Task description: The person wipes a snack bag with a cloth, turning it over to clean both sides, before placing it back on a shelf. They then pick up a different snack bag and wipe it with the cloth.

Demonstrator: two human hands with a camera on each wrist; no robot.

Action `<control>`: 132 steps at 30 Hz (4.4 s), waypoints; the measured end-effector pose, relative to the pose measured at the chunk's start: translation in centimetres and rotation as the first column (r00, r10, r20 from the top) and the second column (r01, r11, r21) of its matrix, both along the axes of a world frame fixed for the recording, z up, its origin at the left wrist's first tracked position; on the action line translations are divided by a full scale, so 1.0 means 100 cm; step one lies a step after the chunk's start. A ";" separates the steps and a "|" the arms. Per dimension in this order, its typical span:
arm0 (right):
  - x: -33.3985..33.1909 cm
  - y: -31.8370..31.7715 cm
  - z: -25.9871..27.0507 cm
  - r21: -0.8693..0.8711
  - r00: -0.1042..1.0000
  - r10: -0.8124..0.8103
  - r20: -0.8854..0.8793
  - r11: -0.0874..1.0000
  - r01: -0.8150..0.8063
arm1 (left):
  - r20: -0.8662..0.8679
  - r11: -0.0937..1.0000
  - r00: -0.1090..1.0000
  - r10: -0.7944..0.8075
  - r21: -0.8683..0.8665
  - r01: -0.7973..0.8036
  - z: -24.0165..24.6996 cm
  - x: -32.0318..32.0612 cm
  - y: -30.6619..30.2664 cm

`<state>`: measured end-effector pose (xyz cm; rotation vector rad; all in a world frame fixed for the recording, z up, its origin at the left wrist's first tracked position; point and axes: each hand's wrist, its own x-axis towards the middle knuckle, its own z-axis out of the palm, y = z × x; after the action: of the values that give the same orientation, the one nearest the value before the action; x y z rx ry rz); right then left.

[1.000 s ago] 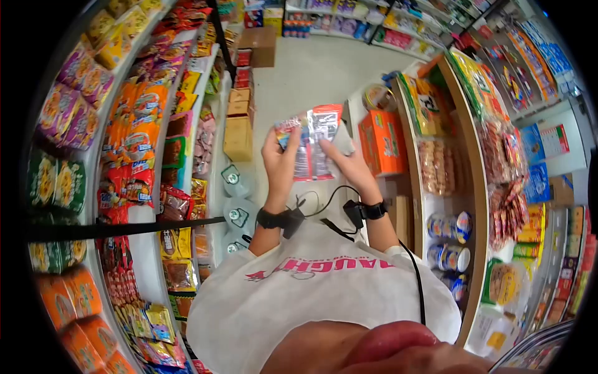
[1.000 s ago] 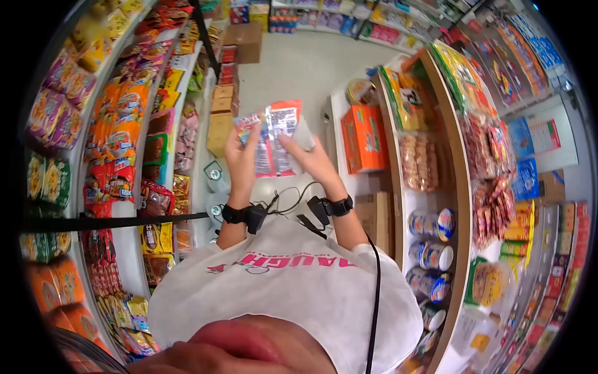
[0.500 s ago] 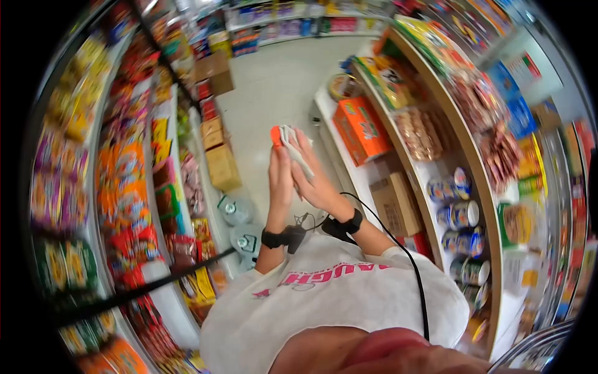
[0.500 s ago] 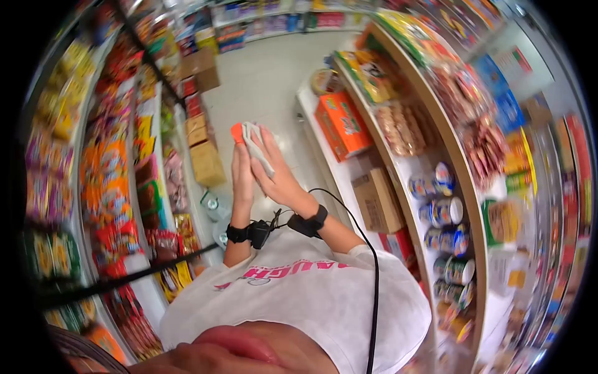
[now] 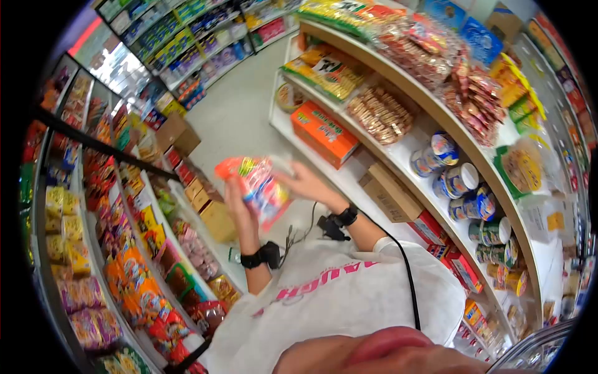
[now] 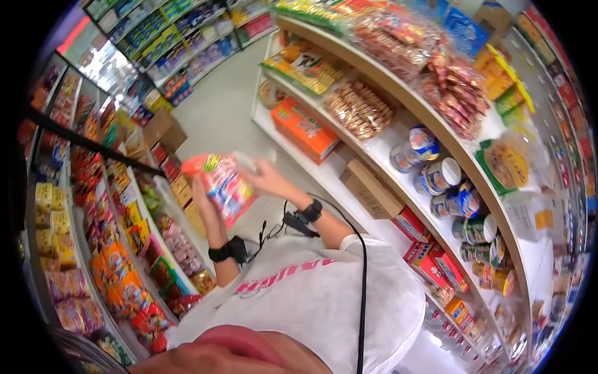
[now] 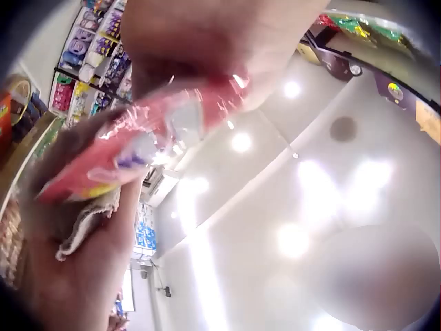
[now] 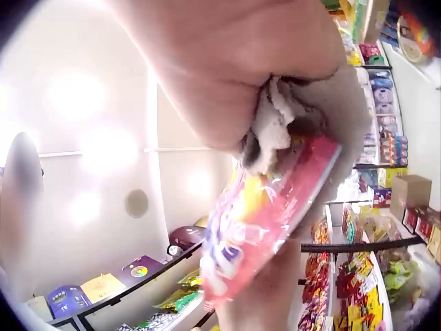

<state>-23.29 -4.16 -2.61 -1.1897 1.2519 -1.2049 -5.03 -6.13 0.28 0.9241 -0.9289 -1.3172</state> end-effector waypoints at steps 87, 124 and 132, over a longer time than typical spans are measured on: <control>-0.379 -0.095 0.124 -0.743 -0.009 -0.928 -0.373 0.292 0.603 | 0.480 0.339 0.422 -0.770 -0.253 0.906 0.138 -0.476 -0.253; 0.079 -0.009 0.056 0.248 0.745 0.449 0.494 0.748 -0.616 | 0.461 0.913 0.808 0.367 -0.012 -0.408 0.021 0.058 0.121; 0.138 -0.016 0.001 0.293 0.614 0.637 0.466 0.544 -0.787 | 0.321 0.659 0.666 0.674 0.146 -0.738 0.003 0.067 0.208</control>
<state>-9.52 -5.77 -2.50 -0.9341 0.6129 -0.3745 1.63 14.65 0.55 1.5015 -0.4581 -0.6421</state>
